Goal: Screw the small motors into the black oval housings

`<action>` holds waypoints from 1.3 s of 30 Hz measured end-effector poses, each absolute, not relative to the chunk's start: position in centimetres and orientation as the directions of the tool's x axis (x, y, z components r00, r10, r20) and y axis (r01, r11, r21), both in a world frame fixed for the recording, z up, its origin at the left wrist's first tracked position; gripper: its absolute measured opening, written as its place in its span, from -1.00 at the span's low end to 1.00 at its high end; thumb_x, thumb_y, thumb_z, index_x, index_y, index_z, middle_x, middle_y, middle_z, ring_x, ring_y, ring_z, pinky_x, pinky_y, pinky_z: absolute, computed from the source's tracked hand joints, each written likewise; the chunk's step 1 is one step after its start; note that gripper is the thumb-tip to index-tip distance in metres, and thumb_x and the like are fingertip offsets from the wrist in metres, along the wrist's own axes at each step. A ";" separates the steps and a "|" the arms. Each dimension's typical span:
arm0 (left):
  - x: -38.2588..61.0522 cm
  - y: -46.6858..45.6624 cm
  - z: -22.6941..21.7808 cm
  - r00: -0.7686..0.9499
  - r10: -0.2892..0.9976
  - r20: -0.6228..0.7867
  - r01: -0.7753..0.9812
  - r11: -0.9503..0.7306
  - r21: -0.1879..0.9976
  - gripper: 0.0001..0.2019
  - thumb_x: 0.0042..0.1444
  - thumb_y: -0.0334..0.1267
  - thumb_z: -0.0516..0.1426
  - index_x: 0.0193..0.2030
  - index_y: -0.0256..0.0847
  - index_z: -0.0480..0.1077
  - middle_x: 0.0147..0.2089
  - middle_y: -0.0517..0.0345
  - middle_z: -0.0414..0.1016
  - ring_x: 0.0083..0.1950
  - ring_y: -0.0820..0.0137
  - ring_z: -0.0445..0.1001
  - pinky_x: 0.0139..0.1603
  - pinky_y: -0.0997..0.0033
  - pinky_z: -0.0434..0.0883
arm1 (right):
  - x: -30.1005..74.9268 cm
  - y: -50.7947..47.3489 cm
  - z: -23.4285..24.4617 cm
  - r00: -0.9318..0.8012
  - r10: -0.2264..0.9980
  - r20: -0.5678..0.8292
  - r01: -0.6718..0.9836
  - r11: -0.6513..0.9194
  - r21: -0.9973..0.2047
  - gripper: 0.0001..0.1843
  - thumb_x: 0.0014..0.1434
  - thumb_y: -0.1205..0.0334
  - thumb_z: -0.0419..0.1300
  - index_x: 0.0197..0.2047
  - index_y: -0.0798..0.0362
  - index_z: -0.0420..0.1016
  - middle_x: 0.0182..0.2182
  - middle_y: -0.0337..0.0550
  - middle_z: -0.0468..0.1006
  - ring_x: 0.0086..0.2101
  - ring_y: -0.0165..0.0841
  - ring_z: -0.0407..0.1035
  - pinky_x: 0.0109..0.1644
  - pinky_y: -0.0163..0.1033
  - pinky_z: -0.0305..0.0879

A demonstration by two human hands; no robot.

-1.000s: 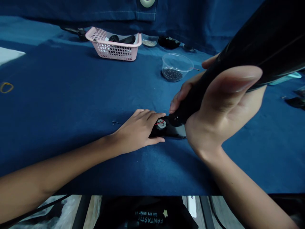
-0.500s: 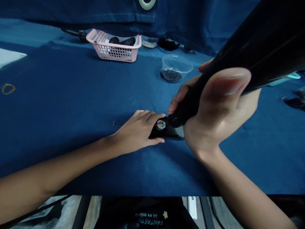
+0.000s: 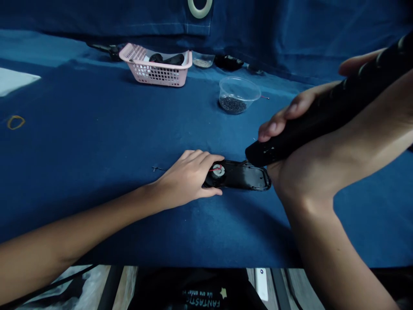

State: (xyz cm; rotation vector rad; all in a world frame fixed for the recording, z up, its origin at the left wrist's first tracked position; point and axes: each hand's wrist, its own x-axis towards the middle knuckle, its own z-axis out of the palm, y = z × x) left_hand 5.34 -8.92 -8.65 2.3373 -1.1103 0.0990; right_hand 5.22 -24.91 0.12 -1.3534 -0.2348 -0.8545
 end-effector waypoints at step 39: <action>1.2 -10.1 -3.8 0.823 -0.452 0.345 -0.463 -0.180 0.868 -0.74 0.38 -0.20 -0.04 -0.19 -0.13 0.47 -0.20 0.23 0.55 -0.12 0.34 0.42 0.03 0.14 0.19 | 4.7 -26.7 1.5 0.797 -0.539 0.273 0.516 0.372 -0.772 -0.48 0.24 -0.27 -0.02 -0.42 0.04 0.30 -0.50 -0.23 0.16 -0.58 -0.50 0.20 -0.61 -0.31 0.30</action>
